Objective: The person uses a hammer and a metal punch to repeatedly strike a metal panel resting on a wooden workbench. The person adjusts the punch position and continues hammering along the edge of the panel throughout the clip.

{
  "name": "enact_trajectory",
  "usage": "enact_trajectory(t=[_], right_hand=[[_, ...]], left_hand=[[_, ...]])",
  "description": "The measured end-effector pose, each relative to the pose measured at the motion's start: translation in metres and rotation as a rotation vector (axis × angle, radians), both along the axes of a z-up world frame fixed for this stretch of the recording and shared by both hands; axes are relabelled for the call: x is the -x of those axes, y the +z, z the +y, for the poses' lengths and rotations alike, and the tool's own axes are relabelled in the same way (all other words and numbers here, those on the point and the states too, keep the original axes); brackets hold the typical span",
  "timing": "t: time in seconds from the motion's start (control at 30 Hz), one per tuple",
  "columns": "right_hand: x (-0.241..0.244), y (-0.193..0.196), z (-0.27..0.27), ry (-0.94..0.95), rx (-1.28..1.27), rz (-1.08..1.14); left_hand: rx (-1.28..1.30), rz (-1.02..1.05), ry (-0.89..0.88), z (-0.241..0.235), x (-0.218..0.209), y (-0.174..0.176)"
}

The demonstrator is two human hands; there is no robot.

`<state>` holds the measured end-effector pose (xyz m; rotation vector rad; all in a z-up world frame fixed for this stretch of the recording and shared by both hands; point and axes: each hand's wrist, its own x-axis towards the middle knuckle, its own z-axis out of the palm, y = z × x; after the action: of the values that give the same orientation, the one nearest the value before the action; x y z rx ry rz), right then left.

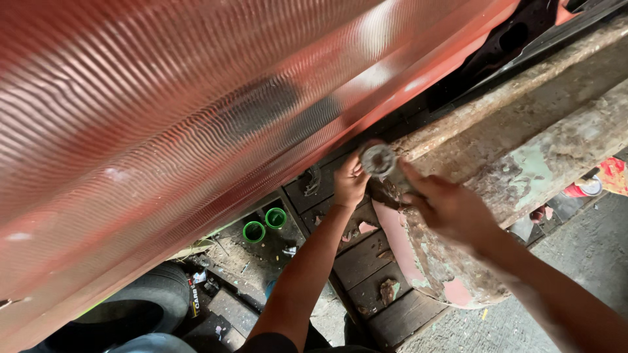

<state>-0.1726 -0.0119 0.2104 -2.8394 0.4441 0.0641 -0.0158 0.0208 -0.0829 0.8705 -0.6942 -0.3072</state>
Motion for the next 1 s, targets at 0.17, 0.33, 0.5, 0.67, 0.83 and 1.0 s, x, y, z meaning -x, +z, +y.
enact_trajectory(t=[0.17,0.33,0.5,0.67,0.83,1.0], right_hand=[[0.000,-0.038,-0.018,-0.063,0.041,0.258],[0.059,-0.053,-0.037,-0.167,-0.204,-0.328],[0.068,-0.038,-0.033,-0.533,-0.484,-0.262],[0.080,-0.038,-0.025,-0.636,-0.602,-0.276],[0.087,-0.044,-0.025,-0.645,-0.630,-0.274],[0.089,-0.047,-0.028,-0.637,-0.637,-0.266]], left_hand=[[-0.193,0.005,0.096,0.008,0.014,-0.026],[-0.323,0.162,0.227,0.016,0.013,-0.031],[-0.020,0.270,0.188,0.010,-0.013,-0.012],[0.036,0.269,0.187,0.011,-0.005,-0.017],[-0.019,0.271,0.190,0.014,-0.004,-0.012],[-0.014,0.294,0.142,0.016,-0.003,-0.004]])
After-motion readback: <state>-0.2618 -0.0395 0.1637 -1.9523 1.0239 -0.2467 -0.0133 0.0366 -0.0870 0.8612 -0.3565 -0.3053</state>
